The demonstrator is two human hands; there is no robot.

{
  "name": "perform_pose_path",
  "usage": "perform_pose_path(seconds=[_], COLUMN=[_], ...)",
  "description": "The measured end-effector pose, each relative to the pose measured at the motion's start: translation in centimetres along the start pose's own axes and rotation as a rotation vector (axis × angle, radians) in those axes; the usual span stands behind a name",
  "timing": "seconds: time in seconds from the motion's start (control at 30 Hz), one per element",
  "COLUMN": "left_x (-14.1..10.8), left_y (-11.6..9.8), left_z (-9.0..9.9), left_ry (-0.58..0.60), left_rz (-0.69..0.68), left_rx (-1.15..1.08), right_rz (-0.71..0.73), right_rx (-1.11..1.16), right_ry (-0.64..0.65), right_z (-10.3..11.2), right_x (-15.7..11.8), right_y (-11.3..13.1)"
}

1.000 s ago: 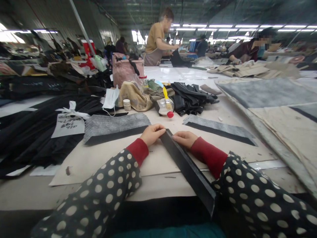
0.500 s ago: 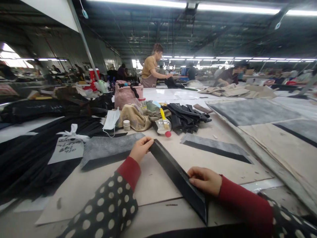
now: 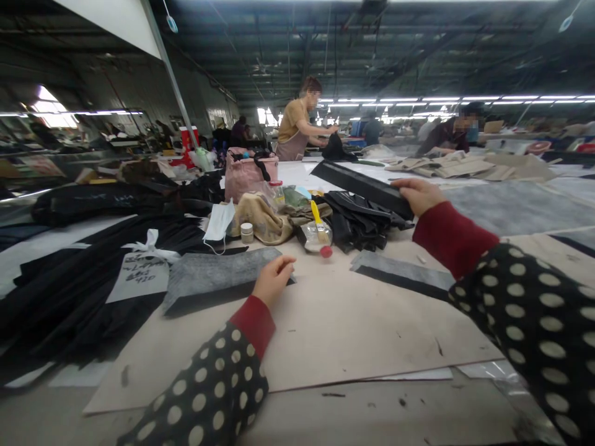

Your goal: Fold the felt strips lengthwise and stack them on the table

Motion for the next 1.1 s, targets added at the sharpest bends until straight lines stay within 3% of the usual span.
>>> perform_pose_path(seconds=[0.1,0.17,0.23,0.3,0.37,0.5,0.8,0.9,1.0,1.1], left_x=[-0.4,-0.6,-0.6,-0.7,-0.8,-1.1,-2.5,-3.3,-3.8,-3.2], left_y=[0.0,0.0,0.0,-0.1,-0.2,-0.4,-1.7,-3.3,-5.4,-6.8], left_z=[-1.1,-1.5,-1.6,-1.8,-2.1,-3.0,-4.4,-7.1,-11.1,-14.5], left_ry=[0.091,0.126,0.144,0.158,0.173,0.197,0.236,0.316,0.404,0.391], left_rz=[-0.169,-0.219,-0.242,-0.26,-0.289,-0.361,-0.521,-0.638,-0.767,-0.778], left_rx=[0.229,0.293,0.33,0.359,0.384,0.431,0.572,0.6,0.63,0.688], right_rz=[0.027,0.068,0.15,0.358,0.476,0.468,0.305,0.313,0.342,0.336], right_rx=[-0.077,-0.111,-0.183,-0.393,-0.622,-0.906,-0.819,-0.741,-0.692,-0.616], right_ry=[-0.052,-0.031,0.104,0.397,0.587,0.743,0.576,0.565,0.56,0.545], right_z=[0.0,-0.7,-2.2,-4.7,-6.5,-8.3,-7.9,-7.4,-7.1,-7.0], right_x=[3.3,2.5,-0.6,-5.2,-9.7,-14.5,-14.0,-14.4,-14.9,-15.1], right_y=[-0.5,-0.9,-1.2,-1.3,-1.9,-2.8,-3.4,-3.6,-3.4,-3.4])
Point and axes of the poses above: each hand's wrist, its own x-axis towards the middle knuckle, its own z-axis out of the back of the hand, y = z × x, the point moved 4 cm from there along x, towards the middle knuckle, and after that the axes turned 1 degree about x, right-handed, at the moved point
